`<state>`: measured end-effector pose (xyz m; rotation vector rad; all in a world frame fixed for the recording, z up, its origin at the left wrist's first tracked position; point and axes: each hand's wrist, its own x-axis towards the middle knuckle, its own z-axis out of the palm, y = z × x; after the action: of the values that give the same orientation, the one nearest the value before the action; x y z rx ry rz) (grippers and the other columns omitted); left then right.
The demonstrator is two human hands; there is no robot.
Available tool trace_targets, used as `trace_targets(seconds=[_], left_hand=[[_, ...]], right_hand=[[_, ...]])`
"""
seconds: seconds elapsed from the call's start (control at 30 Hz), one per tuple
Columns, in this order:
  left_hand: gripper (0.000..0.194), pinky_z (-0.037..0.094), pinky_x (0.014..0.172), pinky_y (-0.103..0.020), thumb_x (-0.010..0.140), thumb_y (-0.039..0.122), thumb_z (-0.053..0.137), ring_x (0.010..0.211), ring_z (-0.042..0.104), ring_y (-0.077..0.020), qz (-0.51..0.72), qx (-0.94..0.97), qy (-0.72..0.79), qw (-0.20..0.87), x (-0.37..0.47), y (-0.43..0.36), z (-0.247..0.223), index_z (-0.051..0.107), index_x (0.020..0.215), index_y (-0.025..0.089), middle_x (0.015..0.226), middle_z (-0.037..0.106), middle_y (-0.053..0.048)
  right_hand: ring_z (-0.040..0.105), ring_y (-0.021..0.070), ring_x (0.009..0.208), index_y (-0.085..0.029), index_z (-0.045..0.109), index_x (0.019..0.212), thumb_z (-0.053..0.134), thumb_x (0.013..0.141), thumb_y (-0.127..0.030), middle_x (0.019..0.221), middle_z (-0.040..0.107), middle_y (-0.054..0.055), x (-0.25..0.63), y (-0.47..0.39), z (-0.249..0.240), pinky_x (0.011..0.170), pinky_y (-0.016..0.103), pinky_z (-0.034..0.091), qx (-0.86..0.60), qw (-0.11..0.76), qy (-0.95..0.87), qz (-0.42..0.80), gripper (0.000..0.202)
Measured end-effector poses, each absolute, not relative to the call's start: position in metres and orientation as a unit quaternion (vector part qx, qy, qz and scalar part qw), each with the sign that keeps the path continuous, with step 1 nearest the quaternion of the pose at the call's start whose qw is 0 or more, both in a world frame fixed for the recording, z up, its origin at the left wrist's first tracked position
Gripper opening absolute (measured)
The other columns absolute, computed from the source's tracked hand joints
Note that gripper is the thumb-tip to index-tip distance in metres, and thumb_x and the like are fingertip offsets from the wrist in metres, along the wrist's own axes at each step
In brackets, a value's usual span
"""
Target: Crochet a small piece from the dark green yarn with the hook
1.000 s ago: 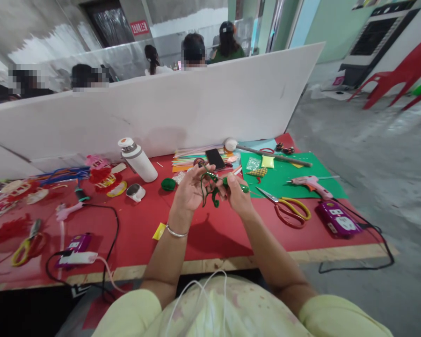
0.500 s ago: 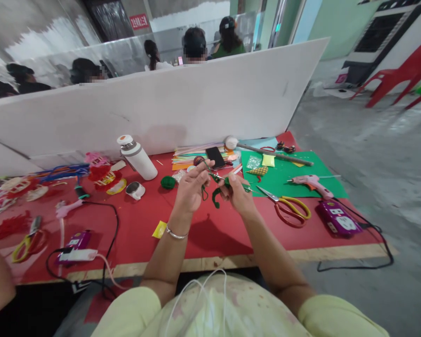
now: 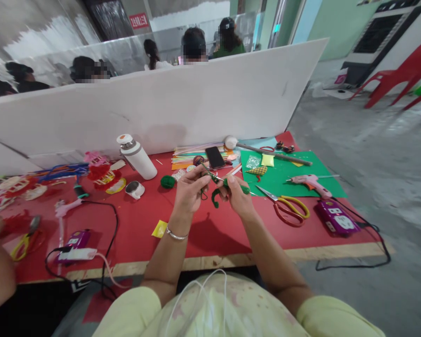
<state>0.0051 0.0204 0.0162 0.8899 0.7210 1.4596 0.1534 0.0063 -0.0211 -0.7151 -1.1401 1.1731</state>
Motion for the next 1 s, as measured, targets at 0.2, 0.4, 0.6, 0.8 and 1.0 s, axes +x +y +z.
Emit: trace_targets(seconds=[0.2,0.4,0.6,0.8,1.0], left_hand=[[0.04,0.043,0.052,-0.018,0.063,0.019,0.093,0.055,0.054,-0.0037,0.604,0.382,0.295,0.634,0.003,0.02,0.014,0.086,0.102,0.019,0.071,0.068,0.003],[0.044,0.042,0.053,-0.018,0.061,0.015,0.089,0.057,0.055,-0.0041,0.625,0.369,0.31,0.614,0.011,0.017,0.014,0.086,0.104,0.02,0.075,0.071,0.003],[0.046,0.044,0.054,-0.018,0.06,0.014,0.091,0.059,0.056,-0.0046,0.645,0.36,0.303,0.602,0.014,0.014,0.014,0.086,0.105,0.021,0.078,0.072,0.003],[0.047,0.044,0.055,-0.018,0.066,0.02,0.093,0.063,0.06,-0.005,0.6,0.354,0.287,0.657,0.01,0.014,0.013,0.084,0.112,0.021,0.077,0.07,0.003],[0.046,0.042,0.051,-0.016,0.059,0.022,0.099,0.055,0.057,-0.0035,0.613,0.363,0.301,0.634,0.011,0.016,0.014,0.086,0.103,0.021,0.07,0.07,0.003]], right_hand=[[0.045,0.0095,0.045,-0.02,0.073,0.082,0.059,0.096,-0.072,0.056,0.052,-0.005,0.151,0.005,-0.024,0.045,0.024,0.039,-0.315,0.624,-0.493,0.519,0.055],[0.053,0.0105,0.052,-0.02,0.074,0.088,0.058,0.098,-0.07,0.066,0.061,-0.001,0.144,-0.004,-0.025,0.048,0.024,0.043,-0.343,0.657,-0.485,0.463,0.053],[0.054,0.0118,0.054,-0.02,0.072,0.085,0.058,0.097,-0.071,0.064,0.06,-0.001,0.145,-0.007,-0.018,0.05,0.025,0.045,-0.361,0.654,-0.503,0.433,0.054],[0.053,0.0116,0.053,-0.021,0.073,0.085,0.056,0.101,-0.067,0.062,0.059,-0.002,0.146,-0.005,-0.021,0.05,0.025,0.045,-0.355,0.651,-0.518,0.426,0.051],[0.055,0.0119,0.053,-0.021,0.072,0.088,0.054,0.1,-0.071,0.065,0.061,-0.001,0.144,-0.007,-0.023,0.049,0.026,0.044,-0.356,0.654,-0.509,0.432,0.054]])
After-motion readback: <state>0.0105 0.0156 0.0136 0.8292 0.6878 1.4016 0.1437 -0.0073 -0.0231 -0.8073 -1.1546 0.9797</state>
